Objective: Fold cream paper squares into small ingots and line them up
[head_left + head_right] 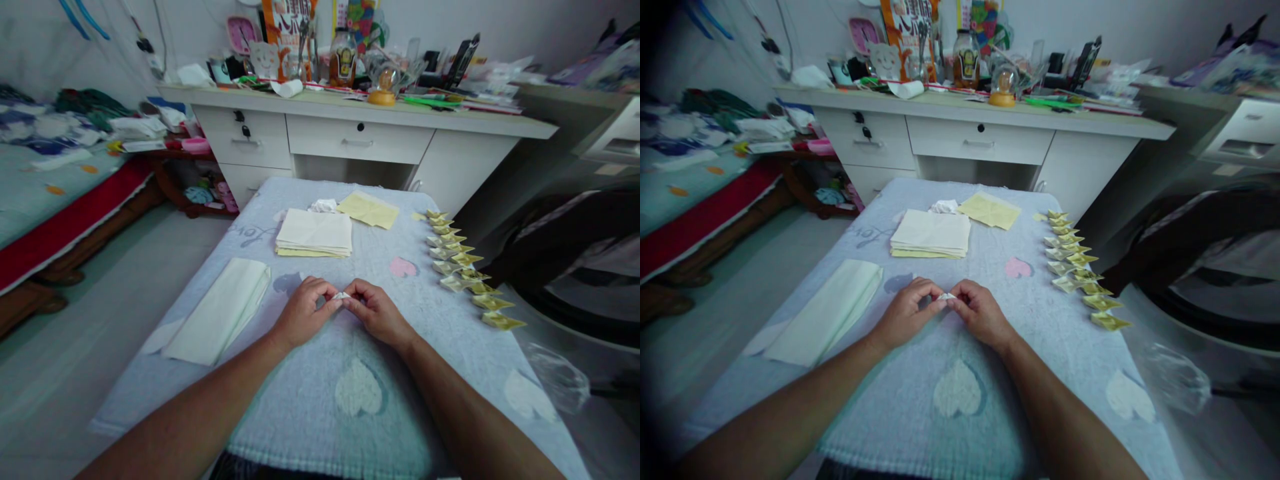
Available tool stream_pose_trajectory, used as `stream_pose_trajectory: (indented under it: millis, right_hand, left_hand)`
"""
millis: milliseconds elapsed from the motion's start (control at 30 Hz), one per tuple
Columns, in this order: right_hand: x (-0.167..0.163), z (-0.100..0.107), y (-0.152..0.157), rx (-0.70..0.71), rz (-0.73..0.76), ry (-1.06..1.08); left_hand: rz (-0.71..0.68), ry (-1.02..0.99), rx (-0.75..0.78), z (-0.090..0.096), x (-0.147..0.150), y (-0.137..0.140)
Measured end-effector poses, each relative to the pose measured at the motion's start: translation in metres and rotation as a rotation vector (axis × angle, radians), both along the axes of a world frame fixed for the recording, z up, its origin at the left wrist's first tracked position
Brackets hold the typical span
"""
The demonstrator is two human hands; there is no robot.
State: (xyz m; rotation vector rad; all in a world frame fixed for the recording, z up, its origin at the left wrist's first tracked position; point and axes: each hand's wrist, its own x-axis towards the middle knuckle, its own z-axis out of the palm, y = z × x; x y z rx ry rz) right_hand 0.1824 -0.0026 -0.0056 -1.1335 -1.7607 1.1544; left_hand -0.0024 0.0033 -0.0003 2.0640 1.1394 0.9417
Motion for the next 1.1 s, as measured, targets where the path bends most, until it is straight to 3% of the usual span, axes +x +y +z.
stream_pose_trajectory:
  millis: [333,767,1100]
  right_hand:
    - [0.001,0.005,0.002,0.157,0.101,-0.161]
    - [-0.006,0.006,-0.002,0.26,0.141,-0.219]
    - [-0.008,0.003,-0.003,0.288,0.16,-0.267]
  left_hand:
    - [-0.016,-0.026,-0.047,0.001,-0.004,0.001]
    - [0.029,-0.048,-0.071,0.002,-0.005,0.002]
    - [-0.045,-0.069,-0.071,0.003,-0.006,0.003]
